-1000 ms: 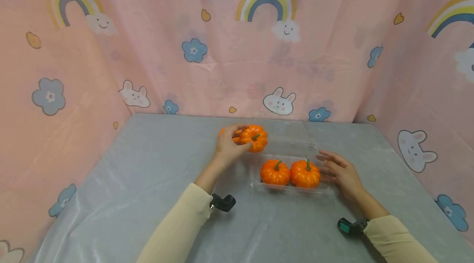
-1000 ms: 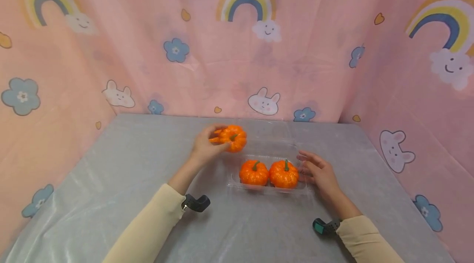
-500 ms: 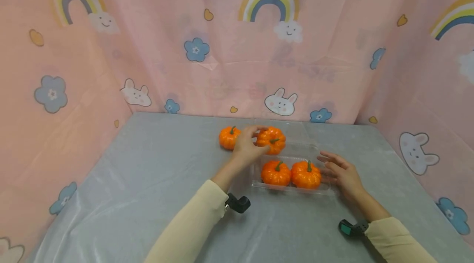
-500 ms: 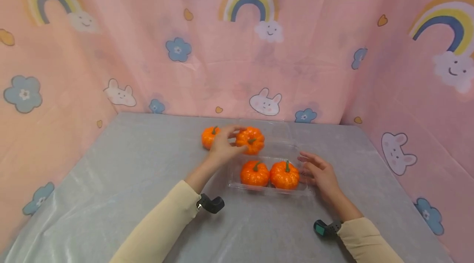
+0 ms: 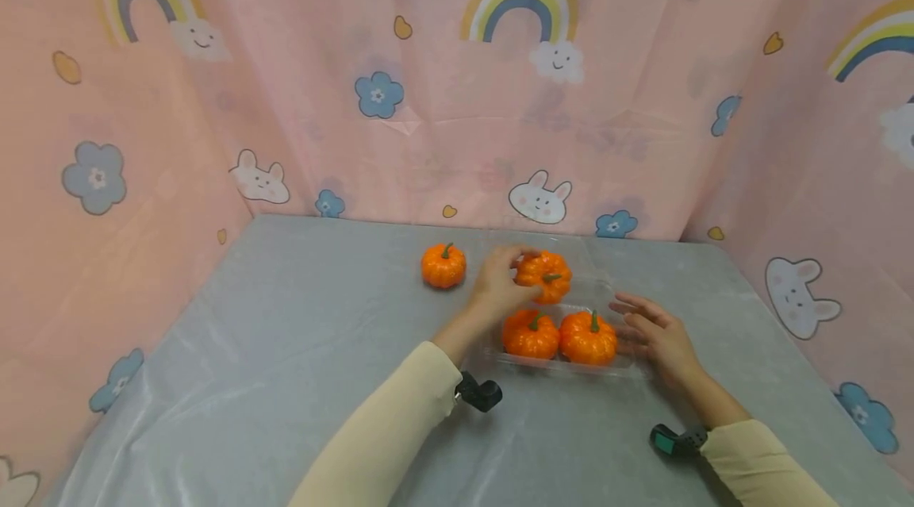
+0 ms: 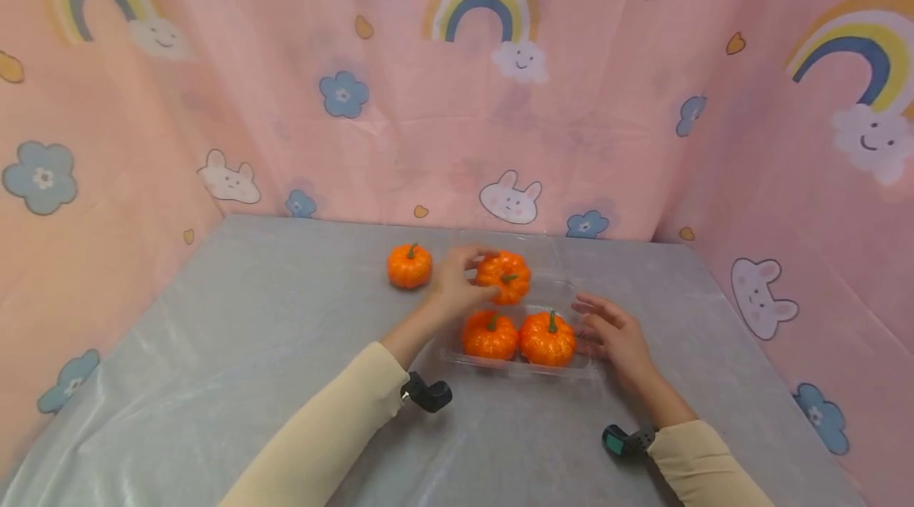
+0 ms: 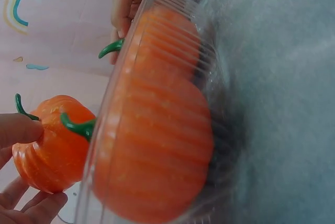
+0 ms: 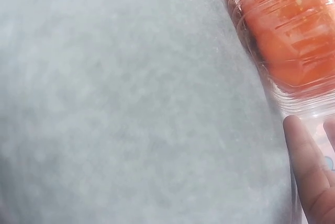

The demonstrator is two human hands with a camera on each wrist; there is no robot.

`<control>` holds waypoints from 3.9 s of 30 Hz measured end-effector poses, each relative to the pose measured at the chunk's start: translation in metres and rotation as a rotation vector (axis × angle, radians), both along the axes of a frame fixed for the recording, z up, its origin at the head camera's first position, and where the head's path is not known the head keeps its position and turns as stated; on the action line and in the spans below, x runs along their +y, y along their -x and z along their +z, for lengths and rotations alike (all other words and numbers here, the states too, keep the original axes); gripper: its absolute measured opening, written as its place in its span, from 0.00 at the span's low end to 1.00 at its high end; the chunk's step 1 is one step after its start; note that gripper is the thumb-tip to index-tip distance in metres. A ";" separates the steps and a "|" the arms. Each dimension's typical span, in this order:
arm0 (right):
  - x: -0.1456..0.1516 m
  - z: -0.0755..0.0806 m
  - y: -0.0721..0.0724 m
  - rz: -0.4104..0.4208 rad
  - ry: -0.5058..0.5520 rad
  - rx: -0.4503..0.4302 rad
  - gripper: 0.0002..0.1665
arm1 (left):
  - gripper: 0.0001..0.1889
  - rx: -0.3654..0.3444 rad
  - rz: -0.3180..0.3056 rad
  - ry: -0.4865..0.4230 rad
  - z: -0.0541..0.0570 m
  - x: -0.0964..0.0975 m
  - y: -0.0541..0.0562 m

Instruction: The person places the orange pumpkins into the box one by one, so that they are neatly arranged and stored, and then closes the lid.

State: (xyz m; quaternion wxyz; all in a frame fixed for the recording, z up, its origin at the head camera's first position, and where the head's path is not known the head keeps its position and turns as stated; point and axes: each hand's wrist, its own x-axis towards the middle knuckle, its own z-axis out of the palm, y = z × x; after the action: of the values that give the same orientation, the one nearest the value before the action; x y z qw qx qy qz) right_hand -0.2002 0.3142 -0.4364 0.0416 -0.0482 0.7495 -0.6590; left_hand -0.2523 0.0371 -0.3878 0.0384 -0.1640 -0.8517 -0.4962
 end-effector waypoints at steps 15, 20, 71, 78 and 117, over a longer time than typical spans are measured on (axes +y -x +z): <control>0.002 -0.002 -0.001 0.003 0.007 -0.001 0.22 | 0.25 -0.024 -0.045 0.082 0.003 0.026 0.004; 0.001 -0.002 0.001 0.007 0.019 -0.001 0.21 | 0.25 -0.049 -0.028 0.115 0.003 0.033 0.006; -0.001 0.000 0.001 -0.019 -0.064 -0.021 0.27 | 0.31 -0.080 -0.050 0.268 -0.004 0.050 0.011; -0.004 0.004 0.000 -0.021 -0.068 -0.021 0.27 | 0.33 -0.117 -0.034 0.302 -0.002 0.052 0.011; 0.000 0.001 0.000 -0.012 -0.068 -0.006 0.23 | 0.33 -0.069 -0.152 0.139 0.015 -0.008 0.003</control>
State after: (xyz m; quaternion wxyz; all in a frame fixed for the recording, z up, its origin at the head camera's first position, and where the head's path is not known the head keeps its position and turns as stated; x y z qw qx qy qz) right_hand -0.2001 0.3143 -0.4356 0.0418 -0.0402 0.7717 -0.6333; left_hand -0.2555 0.0294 -0.3726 -0.0403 -0.2133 -0.8701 -0.4425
